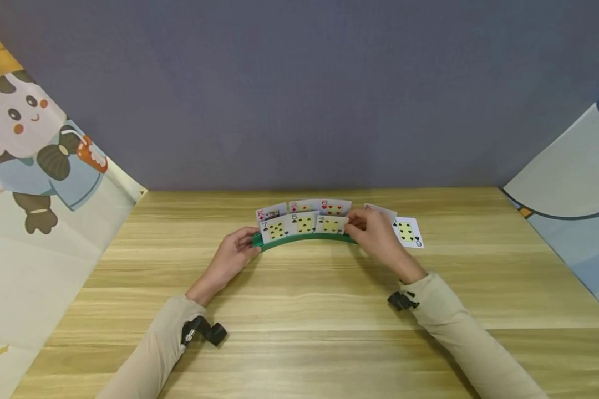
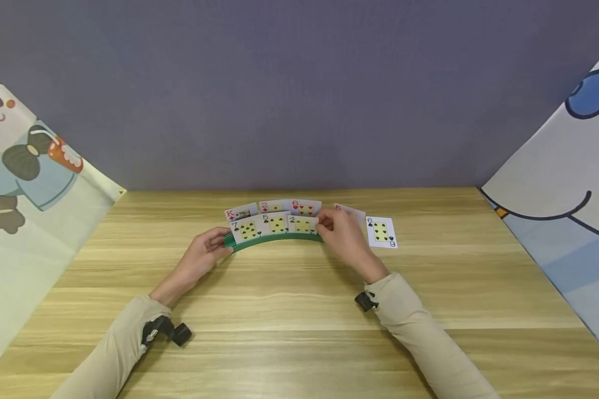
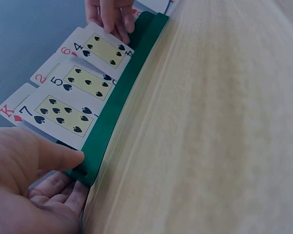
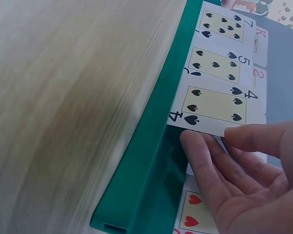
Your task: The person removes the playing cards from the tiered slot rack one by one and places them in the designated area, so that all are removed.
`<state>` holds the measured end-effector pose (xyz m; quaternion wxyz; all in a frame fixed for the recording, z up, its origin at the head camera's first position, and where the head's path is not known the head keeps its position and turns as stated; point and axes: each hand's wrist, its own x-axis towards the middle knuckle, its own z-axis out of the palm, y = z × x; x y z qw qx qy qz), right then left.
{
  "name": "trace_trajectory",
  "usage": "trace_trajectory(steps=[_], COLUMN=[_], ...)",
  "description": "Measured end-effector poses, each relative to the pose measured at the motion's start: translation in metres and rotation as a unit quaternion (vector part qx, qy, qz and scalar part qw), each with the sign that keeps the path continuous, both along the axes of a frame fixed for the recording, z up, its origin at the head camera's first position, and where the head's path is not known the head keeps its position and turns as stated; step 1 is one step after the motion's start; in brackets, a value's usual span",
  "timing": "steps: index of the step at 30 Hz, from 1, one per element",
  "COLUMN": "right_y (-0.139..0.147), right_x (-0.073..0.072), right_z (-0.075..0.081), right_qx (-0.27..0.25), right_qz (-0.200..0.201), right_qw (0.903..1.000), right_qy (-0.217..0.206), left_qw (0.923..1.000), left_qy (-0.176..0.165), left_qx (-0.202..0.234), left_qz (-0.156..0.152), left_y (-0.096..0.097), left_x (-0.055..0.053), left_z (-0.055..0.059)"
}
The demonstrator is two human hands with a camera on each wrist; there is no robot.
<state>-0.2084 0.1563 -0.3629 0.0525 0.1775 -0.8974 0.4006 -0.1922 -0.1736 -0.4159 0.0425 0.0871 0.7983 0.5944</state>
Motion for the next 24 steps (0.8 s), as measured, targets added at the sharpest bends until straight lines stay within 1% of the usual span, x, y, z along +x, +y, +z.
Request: trace_trajectory(steps=[6, 11, 18, 24], right_y=[0.001, 0.007, 0.018, 0.028], right_x=[0.003, 0.009, 0.017, 0.023], right_z=[0.004, 0.003, 0.005, 0.009], right_qx=[-0.019, -0.013, 0.01, 0.015], right_qz=[-0.004, -0.006, -0.012, -0.009], right_qw=[0.9997, 0.9992, 0.9992, 0.9991], right_qy=[0.018, 0.038, 0.036, 0.04], left_qw=[1.0, 1.0, 1.0, 1.0], left_qy=[0.0, 0.002, 0.004, 0.002], left_qx=[0.003, 0.003, 0.004, 0.006], left_qz=[-0.005, -0.007, -0.006, -0.002], left_y=[-0.001, 0.0, 0.001, 0.003], left_x=[-0.001, -0.001, -0.002, -0.004], left_z=[-0.001, 0.0, 0.001, 0.001])
